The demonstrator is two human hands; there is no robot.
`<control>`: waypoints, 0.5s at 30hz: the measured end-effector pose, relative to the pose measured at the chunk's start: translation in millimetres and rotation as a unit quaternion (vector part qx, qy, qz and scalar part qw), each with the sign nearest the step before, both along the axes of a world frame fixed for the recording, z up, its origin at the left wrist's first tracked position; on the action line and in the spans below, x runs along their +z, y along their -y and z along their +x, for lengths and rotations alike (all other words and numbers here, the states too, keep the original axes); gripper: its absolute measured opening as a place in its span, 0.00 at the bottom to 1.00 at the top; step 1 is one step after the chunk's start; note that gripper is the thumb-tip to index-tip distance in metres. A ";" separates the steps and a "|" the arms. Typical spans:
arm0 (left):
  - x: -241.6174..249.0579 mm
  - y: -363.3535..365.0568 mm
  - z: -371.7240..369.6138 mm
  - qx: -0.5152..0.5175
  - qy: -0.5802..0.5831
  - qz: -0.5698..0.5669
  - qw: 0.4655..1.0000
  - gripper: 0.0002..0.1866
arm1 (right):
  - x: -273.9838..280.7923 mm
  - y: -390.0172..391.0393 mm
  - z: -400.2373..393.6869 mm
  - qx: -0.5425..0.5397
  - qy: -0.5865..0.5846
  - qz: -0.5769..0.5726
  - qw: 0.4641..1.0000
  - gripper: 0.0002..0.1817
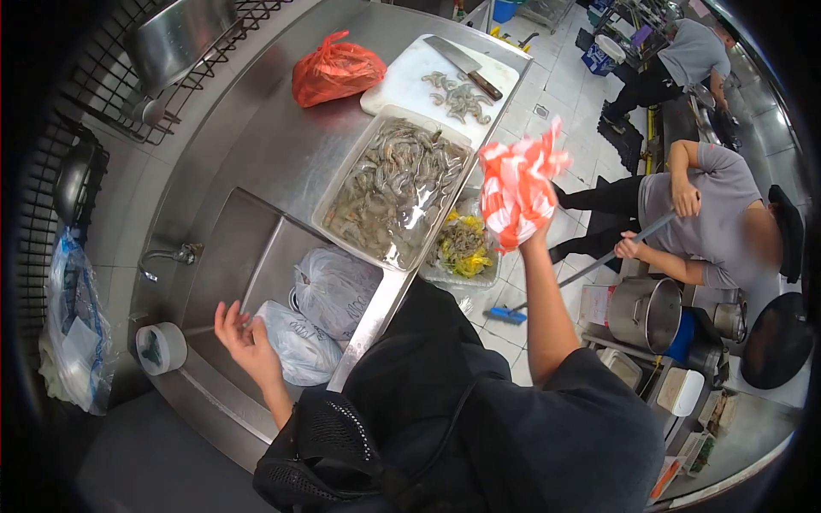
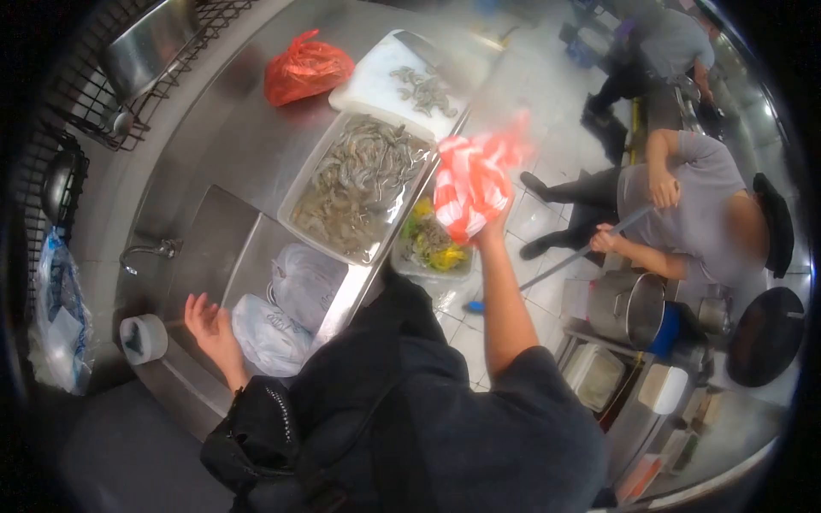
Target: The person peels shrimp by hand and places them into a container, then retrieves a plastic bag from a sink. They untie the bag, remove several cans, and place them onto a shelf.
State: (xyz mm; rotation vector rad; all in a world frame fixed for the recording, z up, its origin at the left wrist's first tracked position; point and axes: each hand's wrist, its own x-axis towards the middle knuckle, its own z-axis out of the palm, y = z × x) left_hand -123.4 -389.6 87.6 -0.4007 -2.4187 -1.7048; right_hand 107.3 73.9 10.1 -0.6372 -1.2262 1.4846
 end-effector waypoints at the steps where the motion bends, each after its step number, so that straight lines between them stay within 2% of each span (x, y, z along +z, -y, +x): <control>1: 10.9 -18.1 2.6 -0.025 -0.017 -0.054 0.998 0.22 | -34.6 -5.6 0.8 -0.005 -0.030 -0.065 0.997 0.14; 2: 21.1 -34.2 3.0 -0.051 -0.034 -0.108 0.992 0.23 | -76.9 -13.3 1.6 -0.009 -0.061 -0.131 0.990 0.15; 4: 32.4 -56.4 0.5 -0.063 -0.044 -0.122 0.990 0.23 | -174.1 -33.5 7.2 -0.003 -0.120 -0.334 0.935 0.23; 6: 41.7 -71.0 -4.4 -0.085 -0.064 -0.183 0.977 0.23 | -266.0 -47.5 10.9 0.024 -0.142 -0.430 0.891 0.27; 7: 42.6 -75.8 -7.4 -0.080 -0.077 -0.186 0.976 0.23 | -280.5 -44.7 8.9 0.052 -0.148 -0.469 0.869 0.26; 9: 32.2 -74.1 -12.6 -0.088 -0.048 -0.268 0.958 0.22 | -312.8 -39.6 5.4 0.084 -0.145 -0.540 0.825 0.24; 10: 14.9 -68.0 -16.7 -0.083 -0.027 -0.265 0.960 0.23 | -326.7 -40.1 2.5 0.084 -0.128 -0.554 0.819 0.23; 11: -10.9 -53.5 -22.5 -0.089 -0.059 -0.298 0.949 0.22 | -343.2 -41.0 -1.7 0.081 -0.099 -0.562 0.817 0.23; 13: -73.5 -8.8 -21.6 -0.084 -0.055 -0.407 0.908 0.36 | -374.0 -54.4 -13.2 0.083 -0.010 -0.545 0.834 0.22; 14: -80.5 -2.6 -3.2 -0.063 -0.029 -0.485 0.872 0.44 | -382.2 -64.9 -24.4 0.095 0.049 -0.521 0.847 0.22; 15: -86.4 3.3 17.1 -0.046 0.046 -0.437 0.897 0.46 | -396.5 -76.6 -57.5 0.122 0.092 -0.491 0.858 0.21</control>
